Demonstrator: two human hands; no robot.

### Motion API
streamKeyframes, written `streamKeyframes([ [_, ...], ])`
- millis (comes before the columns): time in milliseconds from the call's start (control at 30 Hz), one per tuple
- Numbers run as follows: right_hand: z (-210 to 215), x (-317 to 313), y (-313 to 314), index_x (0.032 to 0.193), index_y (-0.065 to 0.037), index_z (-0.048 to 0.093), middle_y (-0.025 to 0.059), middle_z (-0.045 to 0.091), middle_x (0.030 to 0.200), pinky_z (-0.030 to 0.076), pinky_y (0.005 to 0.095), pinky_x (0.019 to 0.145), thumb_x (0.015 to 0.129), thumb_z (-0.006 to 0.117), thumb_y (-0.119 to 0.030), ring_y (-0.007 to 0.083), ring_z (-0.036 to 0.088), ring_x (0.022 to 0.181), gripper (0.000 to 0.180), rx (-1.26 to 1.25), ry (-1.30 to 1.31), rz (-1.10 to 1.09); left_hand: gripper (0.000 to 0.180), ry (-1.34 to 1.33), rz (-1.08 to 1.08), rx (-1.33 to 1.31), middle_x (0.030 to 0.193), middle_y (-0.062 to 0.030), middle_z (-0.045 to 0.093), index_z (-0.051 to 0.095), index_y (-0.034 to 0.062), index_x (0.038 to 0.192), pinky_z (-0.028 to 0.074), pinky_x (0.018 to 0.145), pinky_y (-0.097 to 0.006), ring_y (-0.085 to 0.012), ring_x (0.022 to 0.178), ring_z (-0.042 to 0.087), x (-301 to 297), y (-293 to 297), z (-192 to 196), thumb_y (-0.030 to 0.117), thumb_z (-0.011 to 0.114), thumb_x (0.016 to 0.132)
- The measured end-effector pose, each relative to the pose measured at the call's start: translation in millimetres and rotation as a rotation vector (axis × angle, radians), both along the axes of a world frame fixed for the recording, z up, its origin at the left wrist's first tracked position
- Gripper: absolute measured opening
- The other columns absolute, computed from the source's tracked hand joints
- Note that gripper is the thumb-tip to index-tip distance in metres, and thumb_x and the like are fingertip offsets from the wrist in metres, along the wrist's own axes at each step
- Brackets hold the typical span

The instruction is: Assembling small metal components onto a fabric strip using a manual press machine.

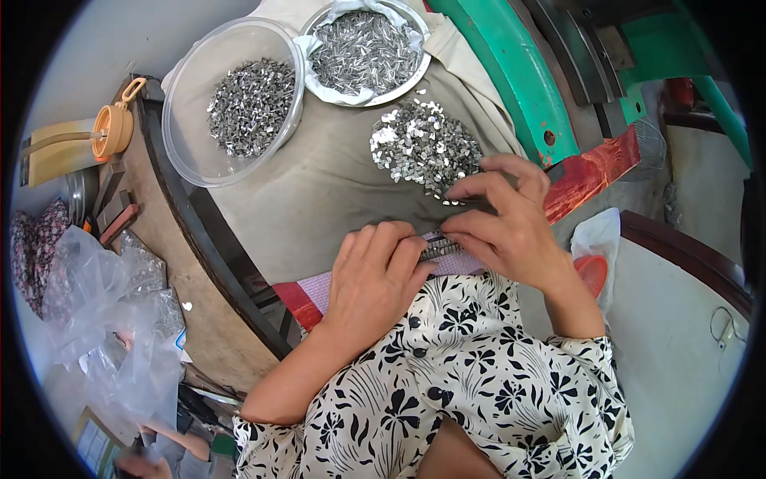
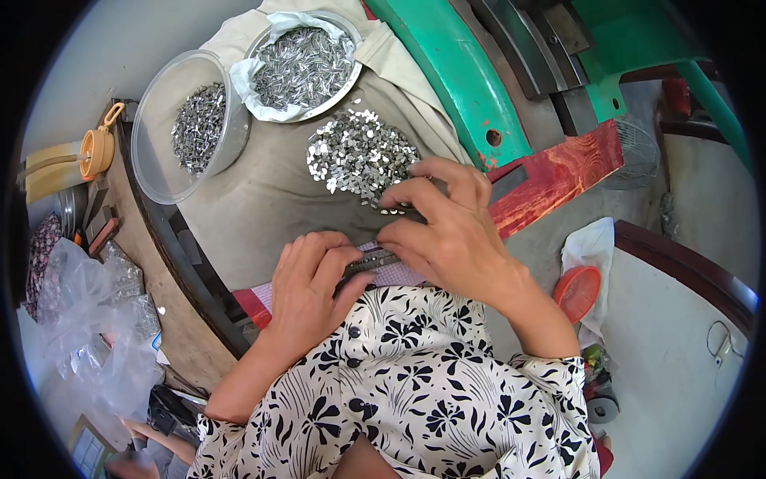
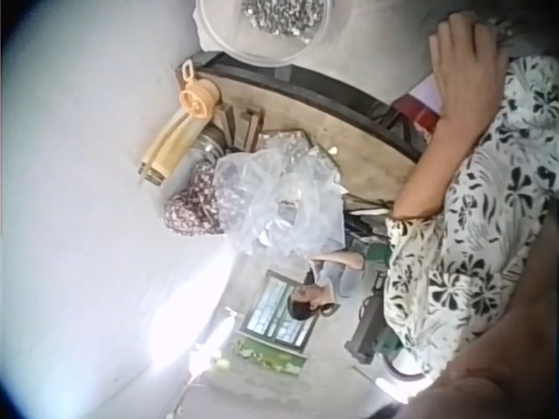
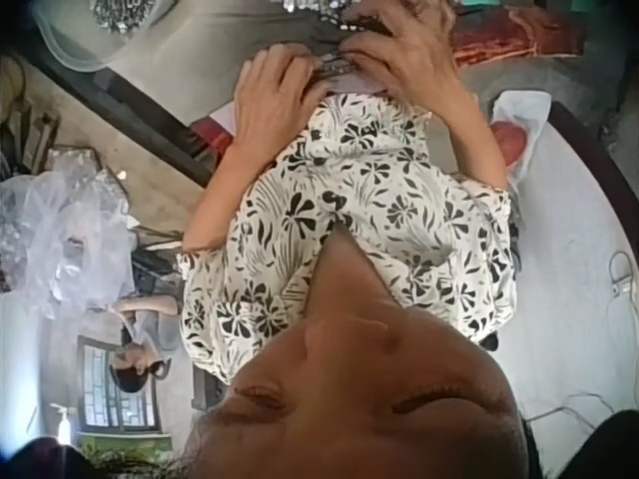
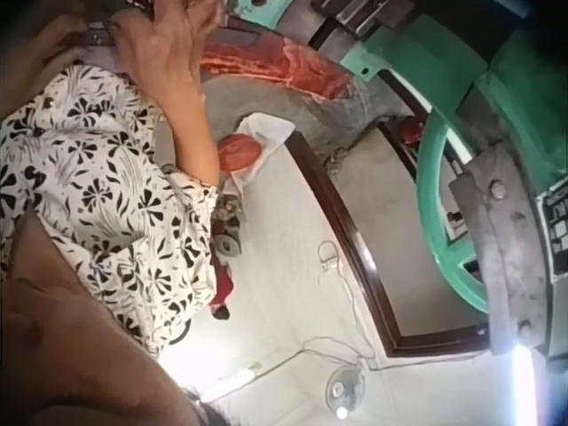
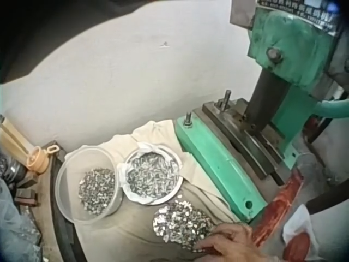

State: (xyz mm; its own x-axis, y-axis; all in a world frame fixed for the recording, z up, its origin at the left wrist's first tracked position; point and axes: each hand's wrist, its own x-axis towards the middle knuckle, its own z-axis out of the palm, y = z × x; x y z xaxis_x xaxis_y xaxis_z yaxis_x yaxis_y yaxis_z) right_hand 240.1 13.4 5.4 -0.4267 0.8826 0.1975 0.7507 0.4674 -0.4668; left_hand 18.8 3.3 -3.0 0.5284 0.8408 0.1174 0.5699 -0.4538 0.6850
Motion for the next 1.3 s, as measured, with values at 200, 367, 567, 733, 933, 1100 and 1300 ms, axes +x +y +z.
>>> streamKeyframes([
  [200, 6.8, -3.5, 24.2, 0.076, -0.014, 0.071, -0.0045, 0.062, 0.109, 0.032, 0.0462, 0.1, 0.067, 0.08, -0.018, 0.0277, 0.049, 0.121, 0.014, -0.104, -0.006, 0.188, 0.027, 0.021, -0.003, 0.018, 0.101, -0.0045, 0.059, 0.063, 0.0075, 0.098, 0.043, 0.076, -0.037, -0.0242, 0.089, 0.057, -0.1, -2.0, -0.7, 0.015, 0.077, 0.077],
  [367, 8.7, -4.3, 22.9, 0.077, -0.014, 0.07, -0.005, 0.062, 0.109, 0.031, 0.0465, 0.101, 0.066, 0.079, -0.016, 0.0279, 0.049, 0.121, 0.014, -0.086, -0.058, 0.205, 0.025, 0.017, -0.003, 0.023, 0.1, -0.0036, 0.06, 0.063, 0.0083, 0.096, 0.043, 0.075, -0.037, -0.0236, 0.088, 0.057, 1.9, -0.3, 0.0, 0.015, 0.077, 0.077],
  [567, 16.1, 8.3, -2.1, 0.077, -0.017, 0.068, -0.0061, 0.063, 0.114, 0.029, 0.0473, 0.097, 0.065, 0.079, -0.02, 0.0285, 0.048, 0.121, 0.017, 0.014, -0.078, 0.098, 0.024, -0.013, -0.046, 0.026, 0.099, -0.0038, 0.062, 0.066, 0.0078, 0.095, 0.043, 0.073, -0.037, -0.025, 0.085, 0.058, 7.9, 2.7, 0.0, 0.013, 0.079, 0.076],
  [733, 13.3, 9.2, -17.2, 0.082, -0.019, 0.072, -0.0061, 0.064, 0.11, 0.031, 0.046, 0.094, 0.064, 0.08, -0.022, 0.0274, 0.05, 0.118, 0.02, 0.005, -0.109, 0.063, 0.014, -0.002, -0.1, 0.1, 0.1, -0.0028, 0.062, 0.067, 0.0065, 0.093, 0.044, 0.081, -0.035, -0.0209, 0.091, 0.059, 13.5, 2.8, -2.1, 0.011, 0.067, 0.08],
  [933, 5.9, -0.2, 0.7, 0.086, -0.019, 0.075, -0.0048, 0.066, 0.106, 0.033, 0.0417, 0.094, 0.067, 0.082, -0.019, 0.0278, 0.052, 0.113, 0.021, 0.128, -0.047, -0.1, 0.015, -0.035, -0.112, 0.063, 0.1, -0.0039, 0.062, 0.067, 0.0055, 0.094, 0.044, 0.081, -0.036, -0.022, 0.093, 0.059, 14.5, 2.5, -3.5, 0.01, 0.067, 0.08],
  [1100, -1.4, -11.0, 14.6, 0.085, -0.018, 0.074, -0.0052, 0.065, 0.107, 0.032, 0.0425, 0.095, 0.067, 0.081, -0.017, 0.0271, 0.051, 0.116, 0.019, 0.139, -0.108, -0.065, 0.024, -0.056, -0.042, 0.0, 0.102, -0.0058, 0.061, 0.065, 0.0057, 0.098, 0.044, 0.078, -0.038, -0.0258, 0.09, 0.059, 15.7, 2.9, -0.6, 0.011, 0.075, 0.077],
  [1300, 5.0, -17.4, 24.7, 0.081, -0.017, 0.074, -0.0061, 0.064, 0.11, 0.032, 0.0463, 0.096, 0.065, 0.079, -0.016, 0.027, 0.049, 0.121, 0.017, 0.059, -0.114, -0.005, 0.028, -0.07, -0.041, 0.003, 0.102, -0.0069, 0.061, 0.065, 0.0066, 0.097, 0.044, 0.074, -0.038, -0.0278, 0.088, 0.059, 12.4, 1.8, -3.4, 0.011, 0.08, 0.074],
])
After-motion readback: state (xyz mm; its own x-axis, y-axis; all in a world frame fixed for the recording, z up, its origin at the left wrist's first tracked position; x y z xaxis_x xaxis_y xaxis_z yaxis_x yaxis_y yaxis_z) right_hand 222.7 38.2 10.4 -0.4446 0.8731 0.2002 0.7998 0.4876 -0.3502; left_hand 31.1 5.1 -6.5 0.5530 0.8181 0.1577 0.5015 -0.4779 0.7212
